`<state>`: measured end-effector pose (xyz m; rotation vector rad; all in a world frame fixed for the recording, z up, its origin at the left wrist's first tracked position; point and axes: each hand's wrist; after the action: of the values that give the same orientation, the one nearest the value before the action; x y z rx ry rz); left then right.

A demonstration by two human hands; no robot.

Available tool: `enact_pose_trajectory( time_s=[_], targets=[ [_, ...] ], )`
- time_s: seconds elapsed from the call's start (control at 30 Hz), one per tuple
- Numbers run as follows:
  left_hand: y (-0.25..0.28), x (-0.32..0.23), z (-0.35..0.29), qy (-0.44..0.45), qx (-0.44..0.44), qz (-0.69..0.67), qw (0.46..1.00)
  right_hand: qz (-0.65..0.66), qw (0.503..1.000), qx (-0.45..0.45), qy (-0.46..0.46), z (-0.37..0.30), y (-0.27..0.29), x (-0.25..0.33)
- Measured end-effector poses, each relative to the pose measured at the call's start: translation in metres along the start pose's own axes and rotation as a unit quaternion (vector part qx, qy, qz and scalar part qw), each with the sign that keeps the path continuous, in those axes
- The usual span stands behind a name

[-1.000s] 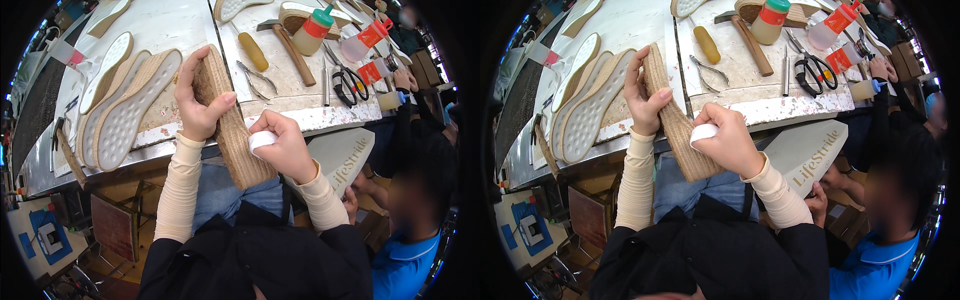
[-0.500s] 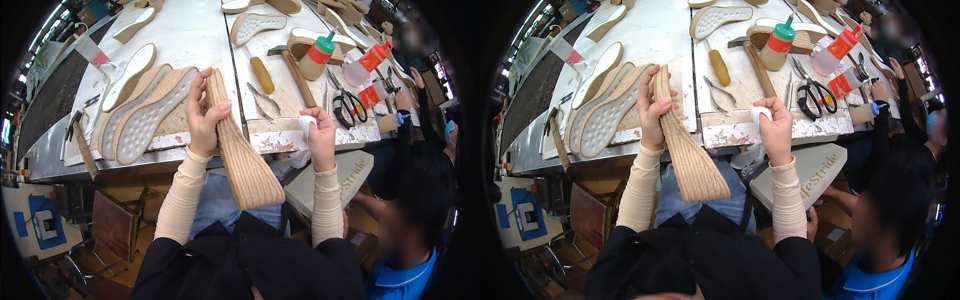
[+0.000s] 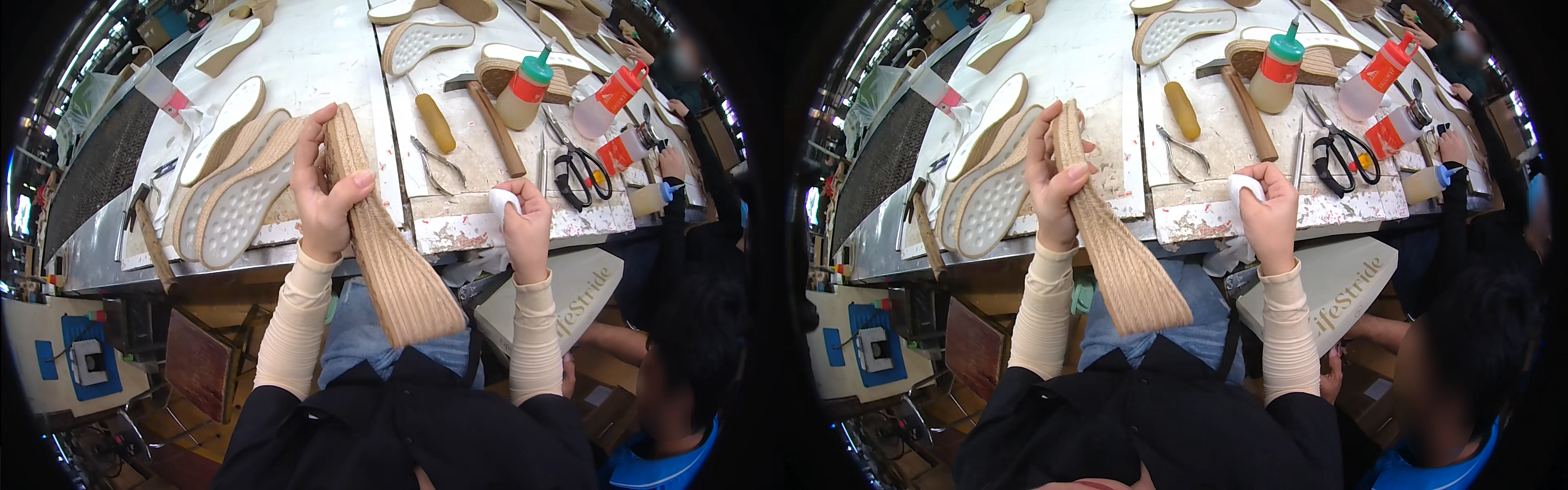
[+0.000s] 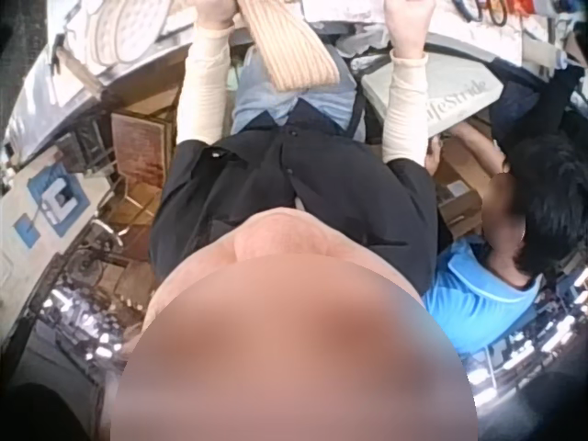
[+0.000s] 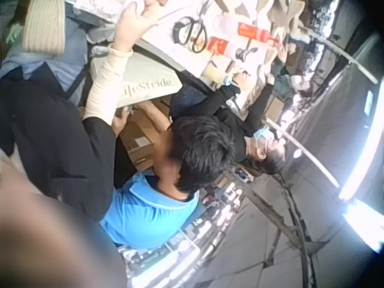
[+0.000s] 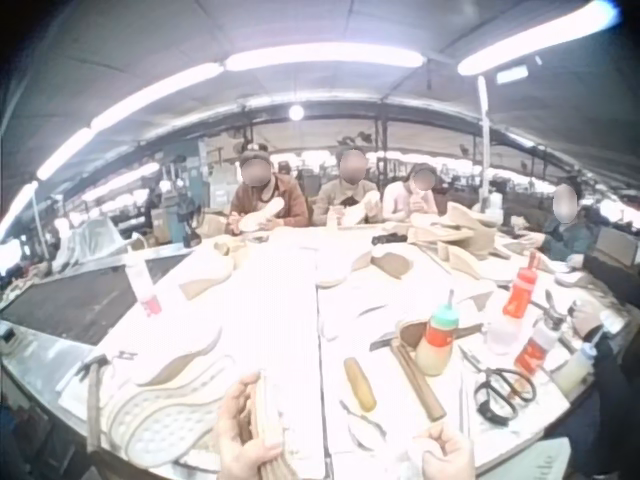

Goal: The person cleans the side of a woven wedge shoe with a white cloth, then uses pliers to pull and adjust a small protrusion on the shoe's edge. They repeat the cleaning and adjustment process on the same area.

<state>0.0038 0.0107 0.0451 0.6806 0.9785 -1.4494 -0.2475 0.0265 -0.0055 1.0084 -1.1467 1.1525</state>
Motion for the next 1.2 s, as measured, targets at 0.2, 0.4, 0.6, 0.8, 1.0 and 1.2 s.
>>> enact_pose_trajectory(
  time_s=[0.2, 0.4, 0.6, 0.8, 1.0, 1.2],
  targets=[
    [0.012, 0.040, 0.001, 0.005, 0.005, 0.045, 0.999, 0.029, 1.000, 0.003, 0.003, -0.002, -0.013, 0.016],
    [0.014, 0.047, -0.001, -0.020, 0.015, 0.035, 0.999, 0.054, 0.998, 0.018, 0.010, 0.000, 0.011, 0.049],
    [0.014, 0.047, -0.002, -0.014, 0.012, 0.048, 0.999, -0.082, 0.974, -0.199, 0.075, 0.049, 0.106, 0.084],
    [0.013, 0.049, -0.003, -0.023, 0.006, 0.044, 0.999, -0.096, 0.924, -0.359, 0.086, 0.125, 0.212, 0.097],
    [0.014, 0.049, -0.002, -0.031, 0.004, 0.058, 0.998, -0.121, 0.950, -0.285, -0.033, 0.180, 0.291, 0.066],
    [0.013, 0.048, -0.001, -0.031, 0.009, 0.052, 0.998, -0.466, 0.819, -0.310, -0.123, 0.205, 0.328, 0.045]
  ],
)
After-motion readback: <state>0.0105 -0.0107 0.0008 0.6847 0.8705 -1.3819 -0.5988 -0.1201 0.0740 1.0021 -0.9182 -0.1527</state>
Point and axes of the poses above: each hand's wrist, its own z-axis towards the middle knuckle, its own y-axis out of the back of the hand, x = y × z, and after that the axes turned 2 degrees about -y, right-handed
